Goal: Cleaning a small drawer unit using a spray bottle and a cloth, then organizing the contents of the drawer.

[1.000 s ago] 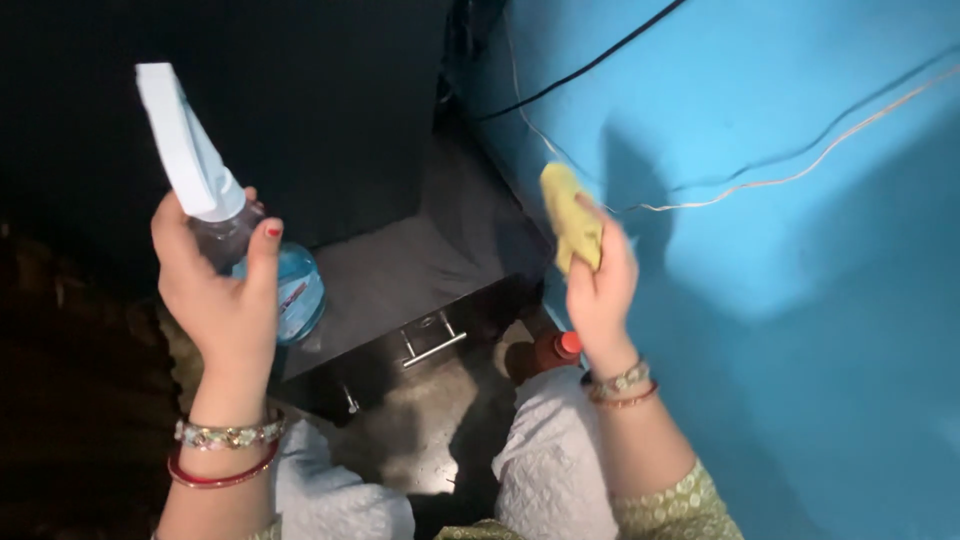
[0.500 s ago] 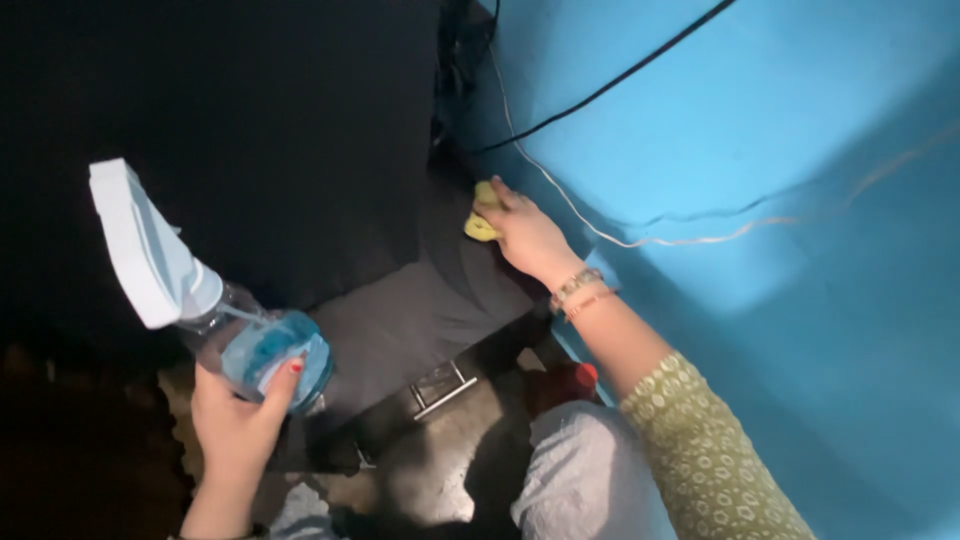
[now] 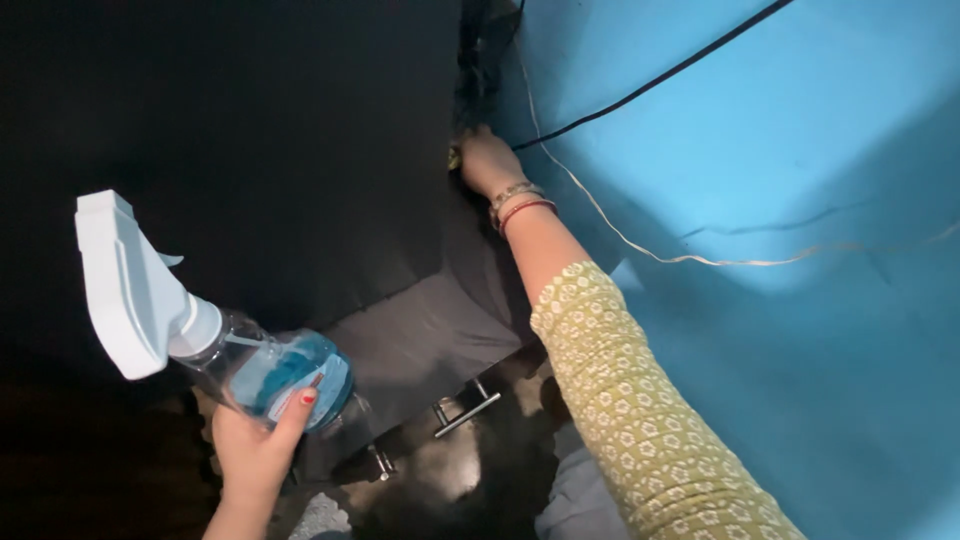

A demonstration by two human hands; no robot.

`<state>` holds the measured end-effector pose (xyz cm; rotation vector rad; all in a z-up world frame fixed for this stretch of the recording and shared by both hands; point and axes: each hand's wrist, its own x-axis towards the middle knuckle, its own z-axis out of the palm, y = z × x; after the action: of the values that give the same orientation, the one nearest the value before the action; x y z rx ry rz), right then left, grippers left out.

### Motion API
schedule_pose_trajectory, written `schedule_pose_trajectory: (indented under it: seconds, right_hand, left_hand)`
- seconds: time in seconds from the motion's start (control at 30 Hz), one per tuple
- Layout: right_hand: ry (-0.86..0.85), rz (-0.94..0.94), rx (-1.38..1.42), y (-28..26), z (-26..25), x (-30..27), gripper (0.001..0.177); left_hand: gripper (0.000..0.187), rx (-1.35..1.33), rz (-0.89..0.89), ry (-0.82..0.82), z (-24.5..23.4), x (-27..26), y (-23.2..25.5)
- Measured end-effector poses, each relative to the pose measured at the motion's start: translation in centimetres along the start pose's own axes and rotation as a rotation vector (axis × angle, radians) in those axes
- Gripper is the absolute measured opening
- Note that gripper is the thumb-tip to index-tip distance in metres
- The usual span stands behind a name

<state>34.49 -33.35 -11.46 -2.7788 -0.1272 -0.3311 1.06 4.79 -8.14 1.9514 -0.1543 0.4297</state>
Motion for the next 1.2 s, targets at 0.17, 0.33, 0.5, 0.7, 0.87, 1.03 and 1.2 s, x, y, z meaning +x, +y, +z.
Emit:
schedule_pose_trajectory:
  seconds: [0.17,0.33,0.5,0.7,0.87,1.03,1.2]
  right_hand:
    - [0.017,-0.043,0.072,-1.7,-3.4,-3.0,0.039]
    - [0.014,-0.113,0.169,-2.1,-7.3,-9.2,0.049]
    - [-0.048,-0.118,0.043,-1.8,-9.1,-14.5,0.045]
    - [0.052,-0.069,-0.055,-4.0,-12.7,-20.9,0.054]
    - [0.041,-0.015,-0.118,-4.0,-13.9,-25.9,0.055]
    - [0.039,-0.001,-0.129,-4.0,-16.2,-30.4,0.054]
    - [0.050,-0.030,-0.101,-4.0,-16.9,-33.5,0.058]
  left_hand:
    - [0.044,-0.020,0.072,0.015,0.3,-0.2,0.7]
    - [0.040,-0.057,0.135,0.001,0.5,0.5,1.9]
    - [0.038,-0.075,0.142,0.024,0.8,0.5,1.0]
    - [0.042,-0.050,0.140,0.024,0.5,0.8,2.8]
    - [0.051,0.008,0.176,0.048,0.5,0.6,4.3]
    - [0.061,0.066,0.197,0.073,0.4,0.4,4.0]
    - [0.070,0.133,0.131,0.110,0.6,0.3,2.6]
